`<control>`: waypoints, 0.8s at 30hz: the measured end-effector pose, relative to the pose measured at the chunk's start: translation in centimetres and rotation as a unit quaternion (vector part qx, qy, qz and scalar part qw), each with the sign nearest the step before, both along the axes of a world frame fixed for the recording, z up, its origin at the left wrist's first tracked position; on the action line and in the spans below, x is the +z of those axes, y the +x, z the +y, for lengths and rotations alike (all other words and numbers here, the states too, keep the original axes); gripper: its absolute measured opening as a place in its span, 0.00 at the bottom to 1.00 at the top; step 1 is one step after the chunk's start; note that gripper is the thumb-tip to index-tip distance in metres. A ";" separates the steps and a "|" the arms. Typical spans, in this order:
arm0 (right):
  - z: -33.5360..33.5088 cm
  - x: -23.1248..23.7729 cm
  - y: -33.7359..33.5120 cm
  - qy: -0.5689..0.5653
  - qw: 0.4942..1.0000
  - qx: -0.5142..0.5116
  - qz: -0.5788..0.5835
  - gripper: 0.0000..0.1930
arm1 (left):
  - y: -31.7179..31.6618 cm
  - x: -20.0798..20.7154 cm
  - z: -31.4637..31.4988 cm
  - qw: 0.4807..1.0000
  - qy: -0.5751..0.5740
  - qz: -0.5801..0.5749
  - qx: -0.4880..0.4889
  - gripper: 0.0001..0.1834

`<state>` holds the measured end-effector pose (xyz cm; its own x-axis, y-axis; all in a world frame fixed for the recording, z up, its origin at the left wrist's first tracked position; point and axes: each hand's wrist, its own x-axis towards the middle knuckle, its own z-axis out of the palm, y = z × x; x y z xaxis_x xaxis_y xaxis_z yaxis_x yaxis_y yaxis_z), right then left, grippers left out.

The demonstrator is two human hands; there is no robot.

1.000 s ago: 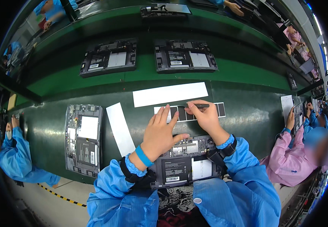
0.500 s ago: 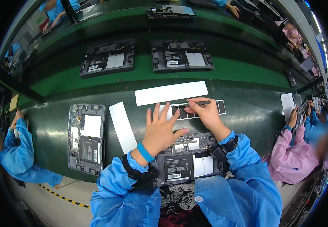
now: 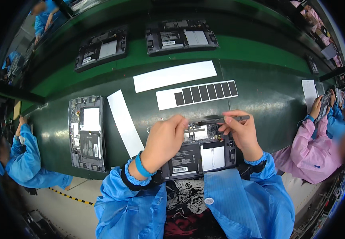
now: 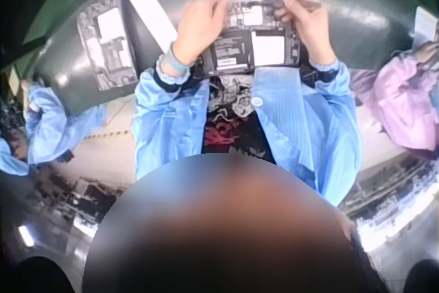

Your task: The recorder is assembling electronic tablets on a factory line, using tweezers to connect ribbon cables and applying labels to internal components.

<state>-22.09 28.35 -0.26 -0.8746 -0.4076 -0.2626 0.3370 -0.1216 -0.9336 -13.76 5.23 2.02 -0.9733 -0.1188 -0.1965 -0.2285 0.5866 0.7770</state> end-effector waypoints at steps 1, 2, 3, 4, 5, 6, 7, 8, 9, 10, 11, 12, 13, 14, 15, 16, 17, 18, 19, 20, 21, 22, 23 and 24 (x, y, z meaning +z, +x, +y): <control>0.2 -0.4 0.5 0.006 1.000 0.008 0.004 0.10 | 0.4 -0.3 0.6 0.999 0.036 0.017 0.013 0.12; 0.3 -0.8 1.0 0.011 1.000 0.017 0.009 0.09 | 0.7 -0.6 1.0 0.996 0.072 0.035 0.027 0.11; 0.2 -1.0 1.3 0.004 1.000 0.018 0.006 0.08 | 0.7 -1.1 1.2 0.995 0.093 0.013 0.039 0.12; 0.2 -1.2 1.4 0.002 1.000 0.018 0.001 0.08 | 0.8 -1.4 1.5 0.995 0.091 0.008 0.039 0.12; 0.3 -1.5 1.5 0.006 1.000 0.018 0.007 0.08 | 0.9 -1.6 1.9 0.993 0.106 0.009 0.052 0.13; 0.3 -1.6 1.5 0.011 1.000 0.018 0.014 0.08 | 0.9 -1.8 2.3 0.990 0.121 0.010 0.065 0.13; 0.3 -1.7 1.6 0.009 1.000 0.018 0.010 0.08 | 0.9 -2.0 2.5 0.991 0.119 0.006 0.066 0.13; 0.2 -1.7 1.6 0.019 0.999 0.019 0.018 0.08 | 0.8 -2.2 2.7 0.992 0.112 0.006 0.054 0.13; 0.2 -1.6 1.9 0.030 0.999 0.021 0.024 0.08 | 0.9 -2.3 2.9 0.994 0.105 0.004 0.042 0.14; 0.2 -1.6 1.9 0.029 0.999 0.020 0.019 0.08 | 0.8 -2.5 2.9 0.994 0.104 -0.001 0.042 0.14; 0.1 -1.6 1.8 0.038 0.999 0.026 0.026 0.08 | 0.5 -2.7 2.8 0.995 0.092 0.000 0.042 0.13; 0.1 -1.4 1.7 0.047 0.998 0.032 0.035 0.08 | 0.3 -2.8 2.7 0.996 0.082 0.003 0.042 0.13; 0.0 -1.3 1.7 0.046 0.998 0.033 0.033 0.08 | 0.1 -2.7 2.7 0.995 0.086 -0.015 0.051 0.13; -0.1 -1.3 2.1 0.046 0.998 0.032 0.030 0.08 | 0.3 -2.8 2.7 0.995 0.086 -0.018 0.050 0.13; -0.3 -1.3 2.3 0.044 0.998 0.026 0.042 0.08 | 0.3 -2.9 2.7 0.994 0.090 -0.015 0.053 0.12; -0.3 -1.4 2.4 0.041 0.998 0.021 0.053 0.08 | 0.3 -3.0 2.7 0.994 0.094 -0.013 0.056 0.12; -0.1 -1.4 2.2 0.041 0.998 0.021 0.052 0.08 | 0.2 -3.0 2.7 0.994 0.094 -0.014 0.056 0.12; 0.0 -1.5 2.0 0.038 0.998 0.027 0.042 0.08 | 0.0 -2.9 2.6 0.994 0.094 -0.019 0.054 0.11; 0.2 -1.5 1.9 0.036 0.998 0.034 0.031 0.08 | -0.1 -2.9 2.6 0.994 0.093 -0.023 0.053 0.10; 0.2 -1.4 1.9 0.036 0.998 0.035 0.030 0.08 | -0.1 -2.7 2.7 0.994 0.093 -0.025 0.053 0.10; 0.2 -1.4 1.9 0.038 0.999 0.031 0.021 0.08 | -0.1 -2.4 2.8 0.995 0.079 -0.027 0.051 0.10; 0.1 -1.3 1.9 0.041 0.999 0.028 0.013 0.08 | -0.2 -2.3 2.9 0.996 0.064 -0.029 0.050 0.09; 0.0 -1.4 1.9 0.041 0.999 0.029 0.012 0.08 | -0.2 -2.3 3.0 0.996 0.064 -0.030 0.051 0.09; 0.0 -1.4 1.9 0.047 0.999 0.025 0.008 0.08 | -0.3 -2.3 3.2 0.996 0.058 -0.023 0.059 0.09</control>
